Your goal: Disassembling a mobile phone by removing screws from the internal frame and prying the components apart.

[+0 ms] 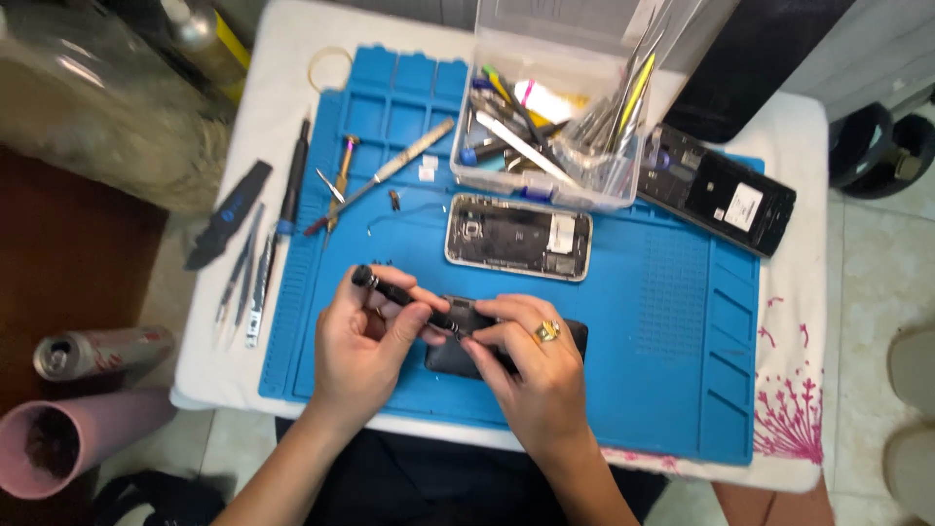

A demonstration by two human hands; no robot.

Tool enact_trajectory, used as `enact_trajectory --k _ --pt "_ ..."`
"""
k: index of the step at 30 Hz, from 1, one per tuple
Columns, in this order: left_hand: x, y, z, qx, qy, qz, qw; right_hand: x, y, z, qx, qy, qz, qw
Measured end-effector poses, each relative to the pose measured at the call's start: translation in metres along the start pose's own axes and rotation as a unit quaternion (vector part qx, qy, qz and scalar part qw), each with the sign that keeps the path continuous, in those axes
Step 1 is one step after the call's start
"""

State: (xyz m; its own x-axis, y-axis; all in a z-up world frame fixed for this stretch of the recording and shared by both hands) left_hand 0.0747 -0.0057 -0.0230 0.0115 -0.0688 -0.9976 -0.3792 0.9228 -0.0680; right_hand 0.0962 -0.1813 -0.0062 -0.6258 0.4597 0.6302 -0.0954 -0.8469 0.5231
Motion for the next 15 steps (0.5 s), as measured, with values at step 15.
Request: enact_trajectory --k 15 --pt "-0.012 -0.002 -0.004 -0.010 -0.132 0.125 0.983 -0.006 -0.002 -0.003 0.006 -0.001 -0.017 1.000"
Point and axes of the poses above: each hand's wrist, its own z-axis towards the middle knuckle, its own y-axis out of the back of the hand, x = y × z, the point moved 3 cm from there along z, towards the middle knuckle, and after that the axes turned 10 degrees about -x, right-handed, at the moved point
